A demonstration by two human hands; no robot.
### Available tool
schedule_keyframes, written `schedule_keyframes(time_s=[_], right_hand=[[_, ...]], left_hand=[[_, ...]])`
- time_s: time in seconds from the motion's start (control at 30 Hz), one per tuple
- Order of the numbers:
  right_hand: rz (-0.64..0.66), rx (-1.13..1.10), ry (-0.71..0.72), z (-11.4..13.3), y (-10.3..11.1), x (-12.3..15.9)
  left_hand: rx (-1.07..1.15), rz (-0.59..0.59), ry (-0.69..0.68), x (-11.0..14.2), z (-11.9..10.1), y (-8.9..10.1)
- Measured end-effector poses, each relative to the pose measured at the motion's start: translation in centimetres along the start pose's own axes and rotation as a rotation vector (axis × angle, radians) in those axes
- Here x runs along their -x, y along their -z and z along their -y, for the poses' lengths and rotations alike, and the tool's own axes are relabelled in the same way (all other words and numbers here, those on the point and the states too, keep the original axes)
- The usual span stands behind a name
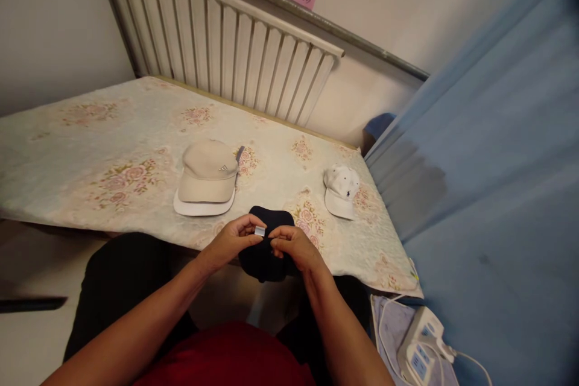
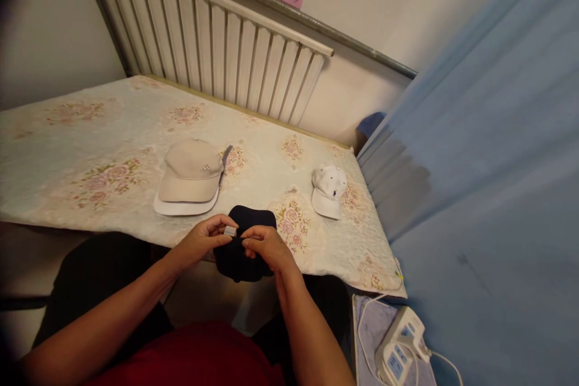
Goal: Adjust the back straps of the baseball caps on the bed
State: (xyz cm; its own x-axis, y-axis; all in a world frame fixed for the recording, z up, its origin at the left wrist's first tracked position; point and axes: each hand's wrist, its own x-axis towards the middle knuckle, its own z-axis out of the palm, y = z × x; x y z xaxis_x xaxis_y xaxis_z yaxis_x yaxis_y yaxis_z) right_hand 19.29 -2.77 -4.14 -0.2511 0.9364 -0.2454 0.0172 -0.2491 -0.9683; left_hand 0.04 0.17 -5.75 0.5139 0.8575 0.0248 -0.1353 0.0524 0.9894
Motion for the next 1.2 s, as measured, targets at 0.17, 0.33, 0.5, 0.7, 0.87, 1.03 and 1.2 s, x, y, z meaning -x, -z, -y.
schedule_keyframes(time_s=[0.17, 0.33, 0.5, 0.7, 0.87, 1.03, 1.2], right_hand=[[-0.042, -0.039, 0.006, 0.1, -0.3, -0.1], [-0.026, -0.095, 0.019, 0.5, -0.6, -0.1], [-0.014, -0.150, 0.016, 1.0, -0.9, 0.1], [0.014, -0.227, 0.034, 1.0, -1.3, 0.0], [0.014, -0.235, 0.011, 0.6, -1.5, -0.2], [0.017, -0.243, 0.015, 0.5, -1.6, -0.3], [0.018, -0.257, 0.012, 0.5, -1.7, -0.3]], left_hand=[[-0.036, -0.093, -0.017, 0.2, 0.2, 0.2], [0.018, -0.115, -0.031, 0.5, 0.5, 0.6], [0.062, -0.104, 0.019, 0.7, 0.4, 0.5], [0.100, -0.084, 0.013, 0.8, 0.1, 0.3], [0.095, -0.084, 0.033, 0.8, 0.0, 0.2], [0.098, -0.098, 0.038, 0.9, -0.2, 0.2], [0.115, -0.095, 0.094, 1.1, -0.4, 0.1]])
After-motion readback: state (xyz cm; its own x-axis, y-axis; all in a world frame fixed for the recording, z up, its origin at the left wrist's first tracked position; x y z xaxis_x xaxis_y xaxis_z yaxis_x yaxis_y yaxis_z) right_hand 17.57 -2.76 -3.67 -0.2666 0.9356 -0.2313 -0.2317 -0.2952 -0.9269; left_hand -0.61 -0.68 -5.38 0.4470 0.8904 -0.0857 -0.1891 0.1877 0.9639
